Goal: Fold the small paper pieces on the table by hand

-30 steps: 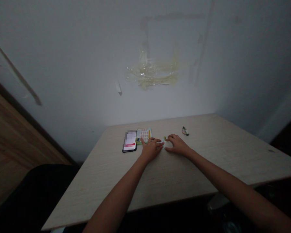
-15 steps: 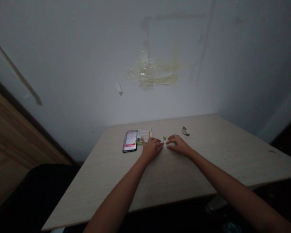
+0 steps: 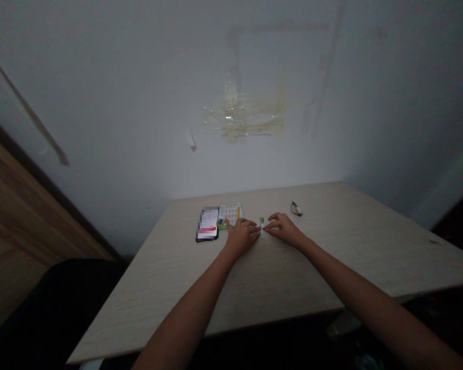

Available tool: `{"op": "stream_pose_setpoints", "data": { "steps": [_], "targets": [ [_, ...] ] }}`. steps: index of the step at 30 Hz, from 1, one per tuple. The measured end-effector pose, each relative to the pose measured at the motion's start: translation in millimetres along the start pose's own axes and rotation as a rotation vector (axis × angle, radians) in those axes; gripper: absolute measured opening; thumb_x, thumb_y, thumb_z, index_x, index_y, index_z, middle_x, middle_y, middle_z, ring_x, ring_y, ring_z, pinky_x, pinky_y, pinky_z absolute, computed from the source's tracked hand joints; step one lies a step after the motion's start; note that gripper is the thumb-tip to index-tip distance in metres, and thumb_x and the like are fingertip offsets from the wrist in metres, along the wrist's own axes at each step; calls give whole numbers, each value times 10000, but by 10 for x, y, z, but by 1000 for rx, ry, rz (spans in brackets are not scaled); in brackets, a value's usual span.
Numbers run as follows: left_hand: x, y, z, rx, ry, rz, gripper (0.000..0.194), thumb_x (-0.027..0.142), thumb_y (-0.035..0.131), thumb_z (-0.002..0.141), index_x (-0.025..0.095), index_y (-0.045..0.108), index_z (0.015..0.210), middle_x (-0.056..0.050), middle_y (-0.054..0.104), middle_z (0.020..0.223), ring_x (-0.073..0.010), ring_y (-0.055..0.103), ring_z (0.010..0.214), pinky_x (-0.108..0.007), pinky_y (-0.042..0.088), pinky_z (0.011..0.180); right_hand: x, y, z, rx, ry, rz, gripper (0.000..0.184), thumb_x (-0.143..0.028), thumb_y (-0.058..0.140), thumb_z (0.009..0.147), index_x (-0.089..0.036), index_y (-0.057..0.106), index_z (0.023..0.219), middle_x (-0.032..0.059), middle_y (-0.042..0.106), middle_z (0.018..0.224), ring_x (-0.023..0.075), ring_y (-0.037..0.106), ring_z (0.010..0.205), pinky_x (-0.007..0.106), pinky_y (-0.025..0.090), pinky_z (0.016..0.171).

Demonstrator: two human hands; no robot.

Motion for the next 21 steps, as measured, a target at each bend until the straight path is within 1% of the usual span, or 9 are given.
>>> {"op": "stream_pose_setpoints", "data": {
  "steps": [6,12,16,21],
  "targets": [
    [17,-39,2,-20,-13,-15,230,420,577,927,414,701,1119,25,673,1260,-288,449,1277,-820,-47,1043,35,3,74,-20,102,-87,189,-362,651,865,-290,793,968,86,648,1136,243,569,1083,371,446,968],
    [29,-53,1,-36,-11,-22,227,407,585,923,408,705,1116,21,672,1267,-296,450,1289,-823,-42,1043,-14,-23,119,-36,198,-165,223,-403,614,897,-314,777,1022,69,626,1144,216,565,1075,339,426,981],
    [44,-76,-2,-34,-14,-18,225,414,581,926,403,706,1112,22,671,1269,-291,455,1285,-828,-29,1039,-45,-24,126,-33,219,-213,239,-385,593,916,-327,754,1083,69,609,1153,209,551,1092,328,411,989],
    [58,-94,0,-63,-26,2,231,409,576,930,414,697,1126,26,657,1294,-288,443,1301,-820,-1,1051,-83,-28,132,-48,240,-247,265,-377,584,919,-335,732,1135,71,595,1165,217,536,1112,332,394,997]
  ]
}}
Point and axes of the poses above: each hand's wrist, its own z-axis towards the middle knuckle, its own y-axis out of the palm, x = y × z, the point moved 5 cm from there along z, towards the middle knuckle
